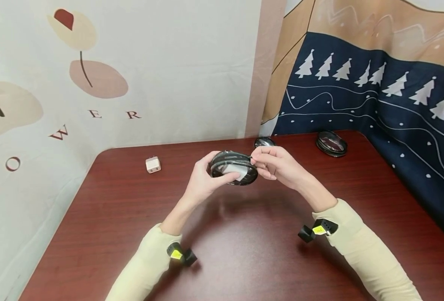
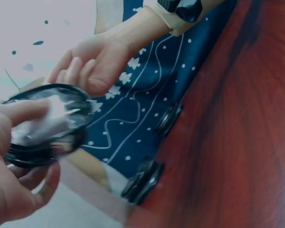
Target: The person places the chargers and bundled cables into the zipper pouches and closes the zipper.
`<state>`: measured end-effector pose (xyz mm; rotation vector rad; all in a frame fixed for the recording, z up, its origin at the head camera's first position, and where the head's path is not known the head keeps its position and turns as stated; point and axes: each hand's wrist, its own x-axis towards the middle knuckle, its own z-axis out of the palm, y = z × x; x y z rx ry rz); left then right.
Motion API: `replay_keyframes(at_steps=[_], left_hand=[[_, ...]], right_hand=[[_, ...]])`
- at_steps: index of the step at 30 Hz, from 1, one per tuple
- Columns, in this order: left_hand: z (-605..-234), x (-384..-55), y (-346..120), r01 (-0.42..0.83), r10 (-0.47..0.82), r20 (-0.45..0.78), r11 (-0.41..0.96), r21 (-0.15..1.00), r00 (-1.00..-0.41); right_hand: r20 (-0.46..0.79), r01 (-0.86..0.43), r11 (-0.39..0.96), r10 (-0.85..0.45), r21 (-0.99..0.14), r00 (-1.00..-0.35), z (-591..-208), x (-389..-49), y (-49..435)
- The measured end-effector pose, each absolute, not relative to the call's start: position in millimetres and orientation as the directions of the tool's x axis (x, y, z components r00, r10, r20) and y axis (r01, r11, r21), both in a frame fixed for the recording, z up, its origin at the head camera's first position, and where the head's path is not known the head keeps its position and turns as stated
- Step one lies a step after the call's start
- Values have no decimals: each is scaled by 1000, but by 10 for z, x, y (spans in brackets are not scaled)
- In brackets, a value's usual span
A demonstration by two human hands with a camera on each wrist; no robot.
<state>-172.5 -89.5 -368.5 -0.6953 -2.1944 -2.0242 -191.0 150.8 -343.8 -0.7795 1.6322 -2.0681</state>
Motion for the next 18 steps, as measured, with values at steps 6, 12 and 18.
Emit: replay_keyframes(at_steps=[6,12,18], left_hand=[[-3758,-1730,-795,241,234,317,-301,922,-919],[-3788,-1715,-729,164,186,280,-471,867,-942],[-3807,-1698,-717,184,165,293,-478,859,-942]], right_hand=[[232,0,-373,-577,-928,-783,-3410,-1899,1461],[228,27,-409,-560,-912,-797,-3390,-1864,1402],[216,45,-410,-568,-911,-794,-3419,-1859,1385]])
